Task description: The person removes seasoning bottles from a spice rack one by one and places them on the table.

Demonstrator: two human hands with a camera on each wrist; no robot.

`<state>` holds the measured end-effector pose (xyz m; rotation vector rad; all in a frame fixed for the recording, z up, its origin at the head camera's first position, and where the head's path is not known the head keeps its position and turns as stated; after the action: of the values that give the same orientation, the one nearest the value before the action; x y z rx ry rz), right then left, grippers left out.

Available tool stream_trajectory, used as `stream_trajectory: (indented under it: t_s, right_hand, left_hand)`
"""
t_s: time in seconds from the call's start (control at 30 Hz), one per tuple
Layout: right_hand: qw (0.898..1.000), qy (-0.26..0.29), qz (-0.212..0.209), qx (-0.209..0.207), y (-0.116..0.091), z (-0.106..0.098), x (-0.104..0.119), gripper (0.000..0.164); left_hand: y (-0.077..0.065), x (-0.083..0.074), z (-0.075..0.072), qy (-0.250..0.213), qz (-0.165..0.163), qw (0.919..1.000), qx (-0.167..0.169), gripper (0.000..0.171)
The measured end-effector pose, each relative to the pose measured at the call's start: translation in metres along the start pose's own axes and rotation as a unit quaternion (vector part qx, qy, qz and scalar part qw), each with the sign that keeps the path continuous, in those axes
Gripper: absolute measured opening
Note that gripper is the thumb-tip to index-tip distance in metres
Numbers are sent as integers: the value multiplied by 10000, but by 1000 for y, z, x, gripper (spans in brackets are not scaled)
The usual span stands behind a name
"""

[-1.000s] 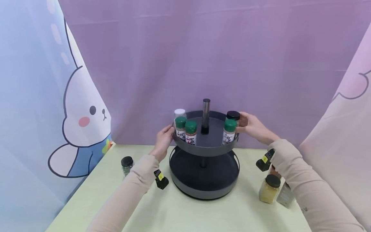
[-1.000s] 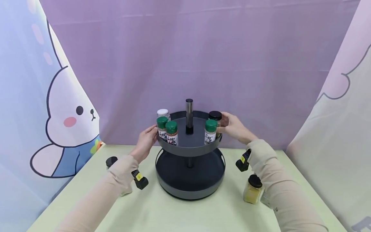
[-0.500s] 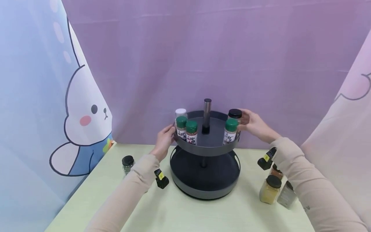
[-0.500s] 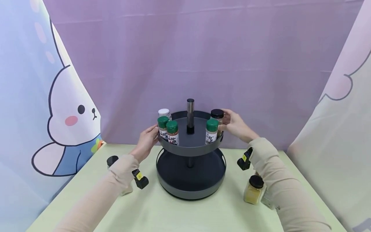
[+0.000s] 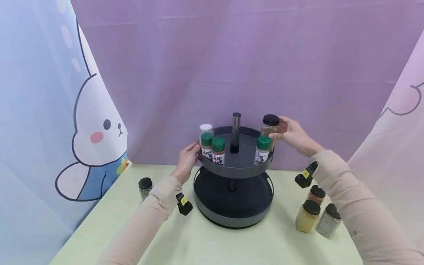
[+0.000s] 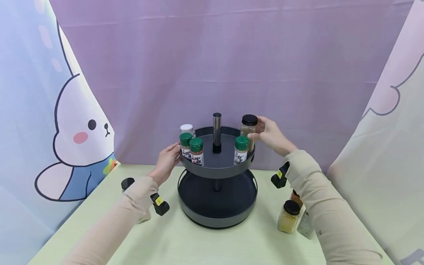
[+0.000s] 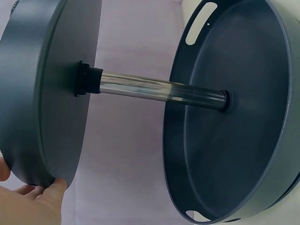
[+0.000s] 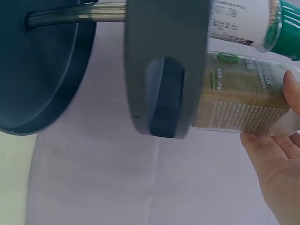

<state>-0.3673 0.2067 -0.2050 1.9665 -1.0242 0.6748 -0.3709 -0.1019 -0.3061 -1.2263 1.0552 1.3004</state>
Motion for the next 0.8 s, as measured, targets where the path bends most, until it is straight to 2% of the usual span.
stream_trajectory:
  t_s: [0.3,0.8]
  right_hand:
    - [9994,-294,70,-194,-1,-14,12,60]
    - [9966,-735,186,-324,-22,-46,20,63]
  left_hand:
    - [-3,-7,1,9,141,9999,73,45]
    - [-2,-10,-5,71,26,9999,96,44]
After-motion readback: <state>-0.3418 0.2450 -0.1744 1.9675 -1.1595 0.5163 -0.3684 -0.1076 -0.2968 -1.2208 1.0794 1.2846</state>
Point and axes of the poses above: each hand's wrist, its own y-axis towards the middle knuckle, its own z-axis out of the palm, x = y × z, the point moved 4 cm from there along y, towards the middle knuckle, and after that the axes turned 8 degrees about -z, right-handed, at the moved point
